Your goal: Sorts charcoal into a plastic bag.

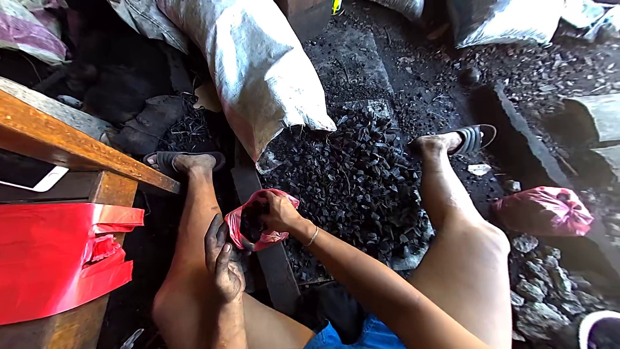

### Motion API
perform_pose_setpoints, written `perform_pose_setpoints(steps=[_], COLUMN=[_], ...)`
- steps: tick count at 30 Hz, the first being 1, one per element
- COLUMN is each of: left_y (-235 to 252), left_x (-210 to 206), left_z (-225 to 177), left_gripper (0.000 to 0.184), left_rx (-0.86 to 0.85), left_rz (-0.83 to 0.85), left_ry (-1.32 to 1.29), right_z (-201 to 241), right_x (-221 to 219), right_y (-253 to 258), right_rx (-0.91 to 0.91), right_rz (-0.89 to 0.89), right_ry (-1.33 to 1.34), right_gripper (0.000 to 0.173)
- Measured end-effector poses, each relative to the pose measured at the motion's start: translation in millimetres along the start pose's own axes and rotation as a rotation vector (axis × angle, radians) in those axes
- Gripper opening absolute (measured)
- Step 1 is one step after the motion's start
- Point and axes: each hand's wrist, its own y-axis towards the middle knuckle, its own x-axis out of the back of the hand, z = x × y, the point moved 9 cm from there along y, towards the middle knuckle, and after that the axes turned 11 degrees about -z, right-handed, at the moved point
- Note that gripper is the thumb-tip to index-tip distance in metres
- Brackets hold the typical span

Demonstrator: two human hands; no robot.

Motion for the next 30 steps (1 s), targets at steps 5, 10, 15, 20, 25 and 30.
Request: perform_pose_setpoints(steps=[5,10,15,20,25,30], left_y=[0,-3,-2,-1,-1,1], left_x=[4,-1,4,2,-1,1], left_z=[-3,-6,-5,-4,-3,-3], left_gripper=[0.068,0.075,0.073,0.069,0.069,0.069], left_rx=[0.013,0.019,0.027,0.015,0.013,0.002], left_rz=[-0.029,0.053,0.001,-0.031,-0.009,0.000], left_ry=[-0.013,-0.048,-0.015,0.042,0.033,0.012], right_z=[-4,-128,-212,-254,-255,-251], right_x=[53,139,212,205,205,221], right_y=[-26,-28,-26,-5,2,4], right_rx=[0.185,-0.096,-0.330,-0.320,-0.338,-0.354], right_rz=[-0.163,-0.398,-0.614,-0.384,-0.382,-0.311], right_ry=[0.191,-0.032,-0.394,-0.525,-0.555,-0.363], right_gripper=[0.028,0.021,0.036,0.047,0.052,0.036])
